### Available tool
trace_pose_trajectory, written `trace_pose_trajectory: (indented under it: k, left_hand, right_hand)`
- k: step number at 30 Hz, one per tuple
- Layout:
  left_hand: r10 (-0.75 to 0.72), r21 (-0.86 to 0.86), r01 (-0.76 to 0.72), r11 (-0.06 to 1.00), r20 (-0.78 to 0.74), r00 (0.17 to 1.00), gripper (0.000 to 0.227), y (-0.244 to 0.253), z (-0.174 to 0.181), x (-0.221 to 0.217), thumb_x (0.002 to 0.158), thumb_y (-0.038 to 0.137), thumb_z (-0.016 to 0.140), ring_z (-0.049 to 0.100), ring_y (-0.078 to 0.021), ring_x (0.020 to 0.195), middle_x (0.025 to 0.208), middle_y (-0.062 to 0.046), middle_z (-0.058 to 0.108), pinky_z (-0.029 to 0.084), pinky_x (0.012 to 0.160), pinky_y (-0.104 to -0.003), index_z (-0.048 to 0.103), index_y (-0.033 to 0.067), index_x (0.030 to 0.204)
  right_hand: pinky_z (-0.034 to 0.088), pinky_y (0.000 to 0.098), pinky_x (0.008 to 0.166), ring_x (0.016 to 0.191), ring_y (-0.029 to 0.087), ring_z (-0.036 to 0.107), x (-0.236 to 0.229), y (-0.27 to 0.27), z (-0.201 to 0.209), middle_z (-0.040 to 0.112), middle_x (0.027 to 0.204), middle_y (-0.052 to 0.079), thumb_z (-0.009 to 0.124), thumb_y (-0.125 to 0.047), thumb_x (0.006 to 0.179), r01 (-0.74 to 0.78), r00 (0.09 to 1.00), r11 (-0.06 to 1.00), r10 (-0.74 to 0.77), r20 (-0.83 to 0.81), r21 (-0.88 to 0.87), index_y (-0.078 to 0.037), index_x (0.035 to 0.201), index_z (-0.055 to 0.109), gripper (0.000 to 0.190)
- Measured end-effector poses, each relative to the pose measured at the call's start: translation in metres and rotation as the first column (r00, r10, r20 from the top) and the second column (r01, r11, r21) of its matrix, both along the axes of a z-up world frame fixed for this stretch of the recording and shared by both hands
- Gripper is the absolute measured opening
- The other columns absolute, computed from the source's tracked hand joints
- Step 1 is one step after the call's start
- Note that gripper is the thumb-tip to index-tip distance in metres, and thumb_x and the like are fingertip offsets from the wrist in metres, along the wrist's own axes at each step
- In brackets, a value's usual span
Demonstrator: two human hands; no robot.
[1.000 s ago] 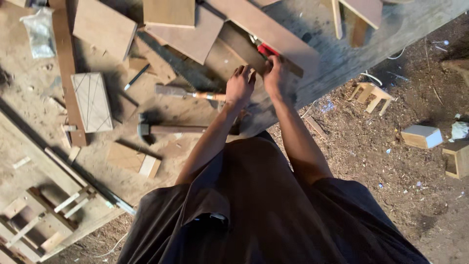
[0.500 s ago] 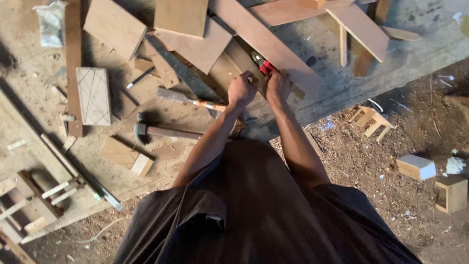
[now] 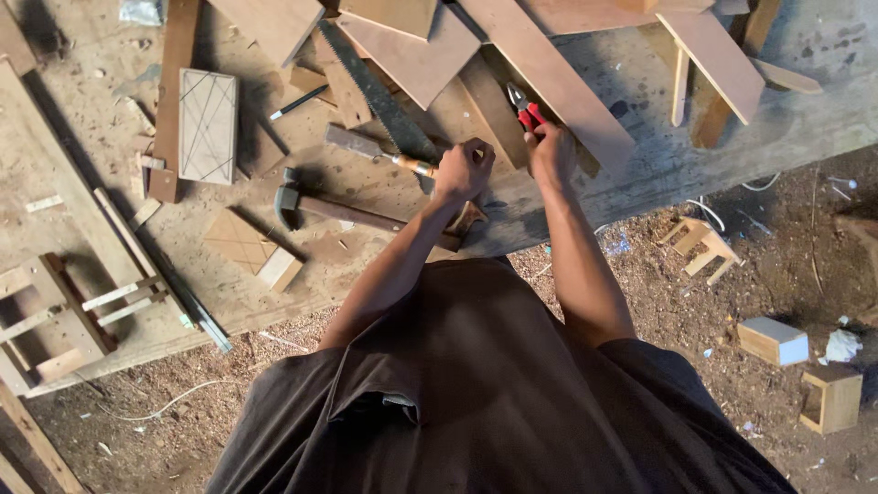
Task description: The person uses a hammer and chisel to shape a small wooden block, then hammers nails into it. They use pliers to adjust the nails and continue chiseling the wood. The person works on a cluttered workbench with various tools and wood pieces.
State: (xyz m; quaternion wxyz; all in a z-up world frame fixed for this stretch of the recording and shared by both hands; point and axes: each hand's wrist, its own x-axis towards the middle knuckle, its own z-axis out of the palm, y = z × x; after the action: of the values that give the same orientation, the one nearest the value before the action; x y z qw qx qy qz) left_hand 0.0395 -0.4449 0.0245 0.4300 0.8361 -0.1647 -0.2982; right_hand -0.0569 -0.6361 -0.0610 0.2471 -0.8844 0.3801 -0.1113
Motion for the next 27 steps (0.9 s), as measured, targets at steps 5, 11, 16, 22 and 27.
trace_pose_trajectory:
  k: [5,11,16,22,27]
  left_hand:
    - [0.018,-0.145,0.001,0.989,0.131,0.991,0.031,0.027,0.005,-0.006,0.091,0.037,0.064,0.076,-0.0329,0.079,0.087,-0.016,0.076,0.059,0.072,-0.042,0.078,0.0106,0.1]
    - [0.001,-0.205,0.004,0.979,0.026,1.0,0.035,0.06,0.014,-0.014,0.095,0.037,0.059,0.077,-0.0314,0.083,0.09,-0.015,0.077,0.059,0.075,-0.04,0.075,0.008,0.104]
    - [0.056,-0.12,-0.091,0.989,-0.265,0.963,0.04,0.104,0.035,-0.01,0.097,0.043,0.058,0.075,-0.0237,0.075,0.083,-0.012,0.078,0.059,0.073,-0.037,0.074,0.01,0.111]
    - [0.408,-0.199,-0.456,0.868,-0.239,0.881,0.043,0.209,0.046,-0.011,0.098,0.042,0.061,0.072,-0.0174,0.07,0.077,-0.014,0.076,0.057,0.068,-0.038,0.076,0.0023,0.102]
    - [0.559,-0.055,-0.571,0.819,-0.147,0.816,0.041,0.315,0.04,-0.027,0.096,0.04,0.06,0.077,-0.0221,0.071,0.076,-0.013,0.077,0.059,0.071,-0.037,0.077,0.002,0.1]
  right_hand:
    - [0.049,0.0553,0.076,0.09,0.043,0.067,-0.005,0.012,-0.026,0.071,0.092,0.021,0.075,-0.018,0.085,0.037,0.997,0.999,-0.039,-0.069,-0.027,-0.005,0.095,0.071,0.017]
    - [0.054,0.0454,0.08,0.091,0.036,0.071,0.005,0.018,-0.004,0.072,0.097,0.019,0.066,-0.019,0.1,0.011,0.999,0.989,-0.004,-0.046,0.149,-0.006,0.105,0.072,0.015]
    - [0.054,0.0389,0.079,0.091,0.03,0.07,0.025,0.113,0.083,0.071,0.102,0.018,0.064,-0.012,0.102,-0.155,0.967,0.907,0.059,0.248,0.392,-0.002,0.11,0.067,0.013]
    - [0.052,0.0429,0.091,0.106,0.036,0.066,0.04,0.277,0.182,0.067,0.113,0.018,0.065,-0.001,0.089,-0.683,0.727,0.699,0.623,0.289,0.211,0.003,0.115,0.066,0.027]
    - [0.038,0.0573,0.095,0.118,0.044,0.053,0.051,0.364,0.195,0.059,0.12,0.02,0.08,-0.014,0.075,-0.851,0.514,0.515,0.857,-0.038,0.101,0.002,0.1,0.07,0.031]
